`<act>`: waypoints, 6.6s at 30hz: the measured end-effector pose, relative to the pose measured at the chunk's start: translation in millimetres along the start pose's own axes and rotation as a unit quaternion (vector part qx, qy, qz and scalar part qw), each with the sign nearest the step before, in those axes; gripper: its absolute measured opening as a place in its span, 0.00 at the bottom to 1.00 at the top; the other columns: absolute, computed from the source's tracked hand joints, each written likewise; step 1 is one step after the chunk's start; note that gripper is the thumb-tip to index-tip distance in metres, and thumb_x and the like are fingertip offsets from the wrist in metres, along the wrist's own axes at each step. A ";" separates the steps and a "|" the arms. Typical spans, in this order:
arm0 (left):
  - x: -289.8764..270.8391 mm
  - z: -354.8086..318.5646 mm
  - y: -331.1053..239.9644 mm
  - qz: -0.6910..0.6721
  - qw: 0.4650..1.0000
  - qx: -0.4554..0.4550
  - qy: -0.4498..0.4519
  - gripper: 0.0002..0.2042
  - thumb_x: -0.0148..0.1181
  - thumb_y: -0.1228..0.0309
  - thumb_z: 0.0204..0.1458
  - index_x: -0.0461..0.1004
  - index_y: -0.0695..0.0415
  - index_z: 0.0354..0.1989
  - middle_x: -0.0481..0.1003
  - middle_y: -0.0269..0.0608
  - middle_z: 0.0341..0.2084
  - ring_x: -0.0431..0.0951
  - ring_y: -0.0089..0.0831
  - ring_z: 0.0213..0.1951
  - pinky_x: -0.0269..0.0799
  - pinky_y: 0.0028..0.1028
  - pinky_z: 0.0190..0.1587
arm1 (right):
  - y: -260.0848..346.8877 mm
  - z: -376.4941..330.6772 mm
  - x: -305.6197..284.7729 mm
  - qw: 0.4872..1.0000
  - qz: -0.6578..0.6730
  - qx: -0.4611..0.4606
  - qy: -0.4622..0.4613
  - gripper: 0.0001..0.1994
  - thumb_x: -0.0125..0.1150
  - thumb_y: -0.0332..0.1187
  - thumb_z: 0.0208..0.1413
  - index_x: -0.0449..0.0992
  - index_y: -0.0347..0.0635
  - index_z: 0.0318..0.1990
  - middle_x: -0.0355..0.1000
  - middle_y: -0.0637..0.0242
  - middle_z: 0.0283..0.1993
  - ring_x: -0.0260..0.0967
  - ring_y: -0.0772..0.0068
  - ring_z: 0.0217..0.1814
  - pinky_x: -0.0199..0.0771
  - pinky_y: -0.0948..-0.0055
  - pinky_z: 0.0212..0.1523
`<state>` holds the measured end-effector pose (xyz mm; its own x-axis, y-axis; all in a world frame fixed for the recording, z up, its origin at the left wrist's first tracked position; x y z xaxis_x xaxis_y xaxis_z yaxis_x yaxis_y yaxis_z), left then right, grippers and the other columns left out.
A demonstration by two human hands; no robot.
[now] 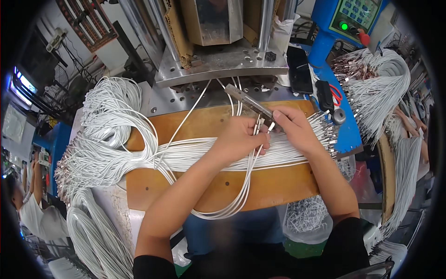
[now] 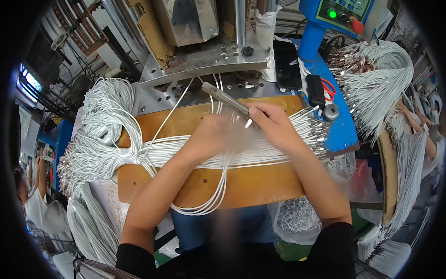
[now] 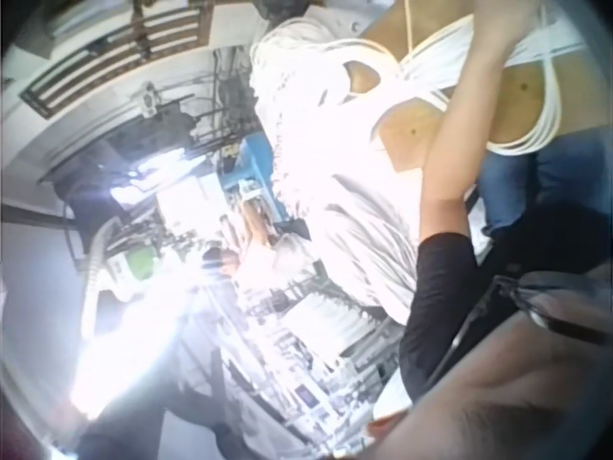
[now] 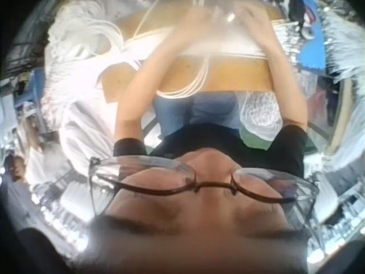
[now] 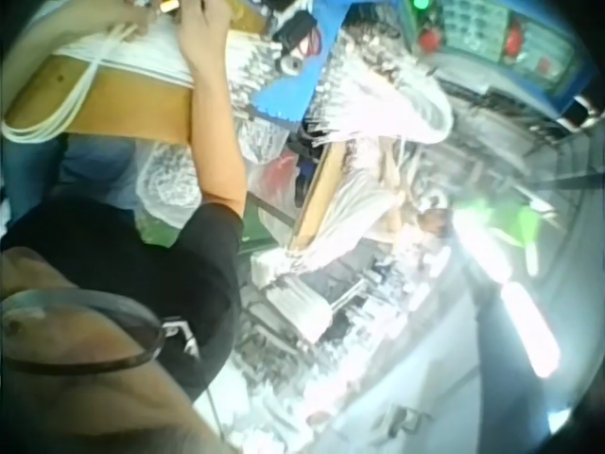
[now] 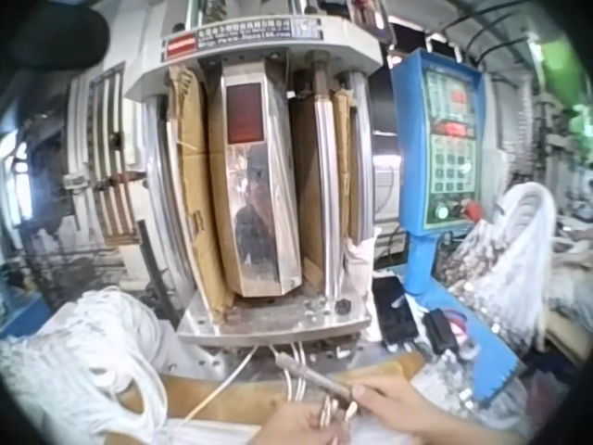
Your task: The person inserts cable connectors into a metal fixture, places them into a molding machine to mold the ends, removes the cables, and trims excess plastic using scissors.
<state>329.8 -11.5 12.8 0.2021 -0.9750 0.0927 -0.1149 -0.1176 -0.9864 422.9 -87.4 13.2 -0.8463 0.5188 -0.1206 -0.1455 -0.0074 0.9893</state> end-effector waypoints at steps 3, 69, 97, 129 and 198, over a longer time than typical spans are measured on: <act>-0.8 0.6 3.0 -0.024 1.000 0.004 -0.001 0.04 0.57 0.80 0.50 0.72 0.69 0.31 0.76 0.44 0.21 0.77 0.26 0.22 0.73 0.23 0.26 | 8.2 -0.8 1.3 1.000 -0.025 -0.017 -0.003 0.14 0.49 0.35 0.64 0.75 0.32 0.47 0.70 0.75 0.32 0.60 0.86 0.32 0.62 0.82 0.33; -43.7 -5.8 -13.8 0.110 0.975 0.119 -0.155 0.11 0.57 0.70 0.55 0.73 0.69 0.35 0.76 0.46 0.23 0.76 0.27 0.24 0.74 0.27 0.28 | 19.7 -1.3 -24.5 0.984 -0.175 -0.025 -0.010 0.10 0.67 0.33 0.48 0.80 0.34 0.33 0.76 0.64 0.25 0.70 0.78 0.25 0.68 0.75 0.28; -106.1 67.4 -24.6 -0.247 0.968 -0.031 -0.040 0.12 0.47 0.68 0.60 0.70 0.59 0.48 0.70 0.34 0.23 0.71 0.28 0.24 0.72 0.29 0.33 | 11.0 188.2 -39.9 0.860 -0.459 -0.196 -0.108 0.17 0.60 0.39 0.53 0.73 0.41 0.48 0.71 0.56 0.48 0.67 0.56 0.52 0.65 0.62 0.55; -191.4 -78.7 -68.8 0.641 0.716 0.025 -0.275 0.14 0.64 0.61 0.45 0.79 0.62 0.23 0.76 0.52 0.20 0.76 0.50 0.25 0.72 0.41 0.30 | 49.3 -38.2 -34.0 0.903 -0.398 -0.014 0.160 0.12 0.64 0.33 0.51 0.77 0.33 0.38 0.74 0.61 0.29 0.70 0.75 0.31 0.68 0.72 0.32; -135.0 63.7 -52.7 0.732 0.514 0.325 -0.306 0.18 0.53 0.70 0.49 0.69 0.62 0.49 0.74 0.50 0.45 0.76 0.44 0.46 0.72 0.36 0.49 | 30.4 149.0 51.0 0.647 -0.711 -0.275 -0.021 0.17 0.48 0.29 0.53 0.71 0.34 0.50 0.68 0.45 0.52 0.64 0.44 0.57 0.60 0.55 0.61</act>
<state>370.5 138.3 43.6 0.6535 0.3367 -0.6779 -0.2698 0.9404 0.2069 451.7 66.1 49.4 0.3568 0.3582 -0.8628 -0.9316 0.2052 -0.3000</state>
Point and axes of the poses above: each hand's wrist, its own z-axis towards the middle knuckle, its own x-axis out of the palm, y = z × x, the point moved 9 cm from there along z, towards the middle knuckle
